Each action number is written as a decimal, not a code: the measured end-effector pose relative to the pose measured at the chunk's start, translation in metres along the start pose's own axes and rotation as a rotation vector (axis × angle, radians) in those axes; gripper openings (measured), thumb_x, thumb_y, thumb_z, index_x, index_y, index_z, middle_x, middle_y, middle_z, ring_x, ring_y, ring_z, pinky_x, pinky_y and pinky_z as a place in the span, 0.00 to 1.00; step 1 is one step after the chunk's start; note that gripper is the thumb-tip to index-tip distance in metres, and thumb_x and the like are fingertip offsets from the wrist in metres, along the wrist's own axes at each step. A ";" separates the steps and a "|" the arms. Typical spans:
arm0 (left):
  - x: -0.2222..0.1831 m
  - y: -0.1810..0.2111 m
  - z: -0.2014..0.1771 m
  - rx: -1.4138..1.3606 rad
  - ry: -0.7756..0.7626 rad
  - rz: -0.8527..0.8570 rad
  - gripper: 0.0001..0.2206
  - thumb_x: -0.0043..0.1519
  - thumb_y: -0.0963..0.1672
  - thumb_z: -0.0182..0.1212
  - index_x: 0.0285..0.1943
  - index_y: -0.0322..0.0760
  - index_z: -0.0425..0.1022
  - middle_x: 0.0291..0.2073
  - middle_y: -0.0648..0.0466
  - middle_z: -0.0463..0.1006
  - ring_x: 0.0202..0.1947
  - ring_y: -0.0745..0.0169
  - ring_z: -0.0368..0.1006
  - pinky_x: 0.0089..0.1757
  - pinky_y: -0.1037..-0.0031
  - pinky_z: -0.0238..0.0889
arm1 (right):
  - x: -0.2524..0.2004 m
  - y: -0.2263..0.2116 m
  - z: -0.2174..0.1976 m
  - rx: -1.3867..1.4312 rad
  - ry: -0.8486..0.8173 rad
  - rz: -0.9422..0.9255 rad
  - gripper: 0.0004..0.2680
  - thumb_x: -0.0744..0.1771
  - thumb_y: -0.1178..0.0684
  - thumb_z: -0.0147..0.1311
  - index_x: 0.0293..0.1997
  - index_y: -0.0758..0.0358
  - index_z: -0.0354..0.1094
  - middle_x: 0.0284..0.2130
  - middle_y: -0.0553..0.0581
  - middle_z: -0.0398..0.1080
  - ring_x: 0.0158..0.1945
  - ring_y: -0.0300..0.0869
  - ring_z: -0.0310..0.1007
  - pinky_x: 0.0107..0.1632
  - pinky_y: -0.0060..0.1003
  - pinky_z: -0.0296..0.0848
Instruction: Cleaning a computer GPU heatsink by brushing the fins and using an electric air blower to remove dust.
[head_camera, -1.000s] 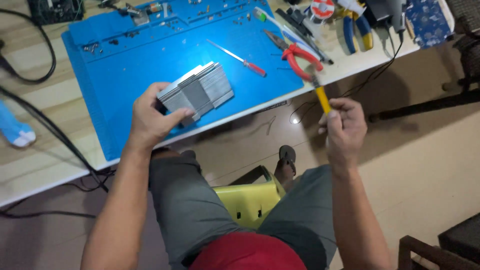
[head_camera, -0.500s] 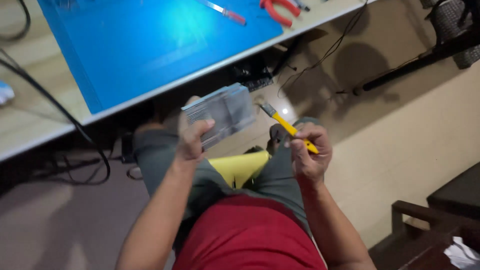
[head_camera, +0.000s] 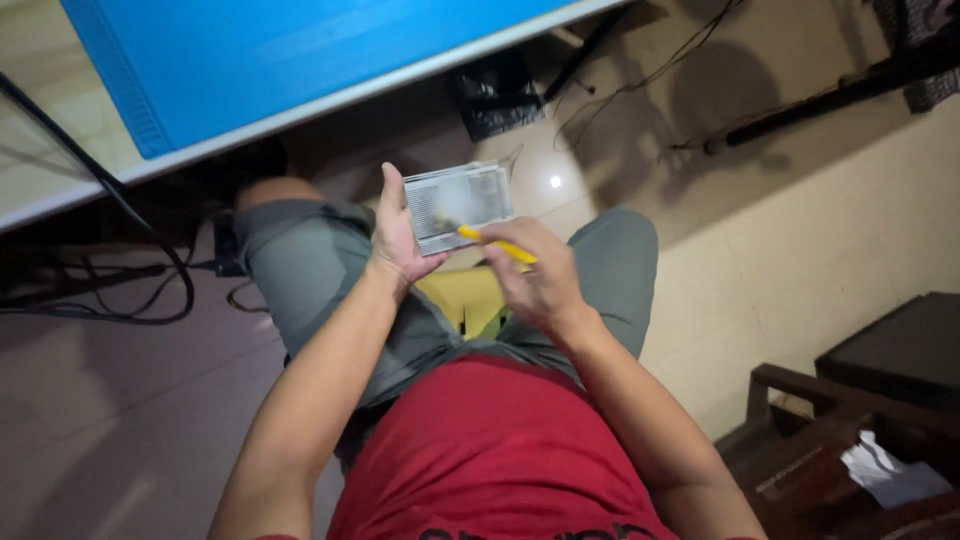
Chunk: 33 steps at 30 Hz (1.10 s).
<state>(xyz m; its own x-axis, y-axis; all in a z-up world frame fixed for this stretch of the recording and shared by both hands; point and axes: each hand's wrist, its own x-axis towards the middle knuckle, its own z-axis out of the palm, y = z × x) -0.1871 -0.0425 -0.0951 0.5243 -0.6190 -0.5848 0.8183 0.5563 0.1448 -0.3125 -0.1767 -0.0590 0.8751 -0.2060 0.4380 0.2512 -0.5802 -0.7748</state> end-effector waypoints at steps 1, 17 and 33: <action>0.009 -0.003 -0.014 -0.007 0.011 -0.007 0.40 0.57 0.68 0.60 0.51 0.30 0.85 0.42 0.37 0.88 0.36 0.34 0.86 0.40 0.43 0.86 | -0.002 0.002 0.004 0.000 -0.007 0.013 0.05 0.72 0.55 0.59 0.49 0.59 0.83 0.39 0.60 0.83 0.43 0.58 0.83 0.50 0.49 0.79; 0.009 -0.009 -0.028 -0.095 0.070 0.003 0.35 0.59 0.65 0.62 0.56 0.36 0.85 0.52 0.40 0.88 0.48 0.35 0.87 0.53 0.44 0.83 | -0.031 0.064 -0.033 -0.081 0.184 0.171 0.04 0.73 0.56 0.60 0.43 0.60 0.81 0.37 0.60 0.81 0.37 0.52 0.80 0.43 0.44 0.78; 0.028 -0.020 -0.053 -0.077 0.063 0.036 0.35 0.59 0.64 0.64 0.56 0.33 0.85 0.55 0.39 0.87 0.52 0.35 0.86 0.57 0.44 0.81 | -0.023 0.078 -0.059 -0.209 0.242 0.239 0.06 0.73 0.63 0.54 0.45 0.66 0.80 0.31 0.65 0.77 0.27 0.53 0.74 0.34 0.44 0.72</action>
<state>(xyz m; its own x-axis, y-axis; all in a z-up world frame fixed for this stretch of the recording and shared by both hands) -0.2018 -0.0413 -0.1567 0.5350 -0.5635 -0.6295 0.7777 0.6196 0.1063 -0.3376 -0.2635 -0.1027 0.7698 -0.5197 0.3706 -0.0590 -0.6361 -0.7694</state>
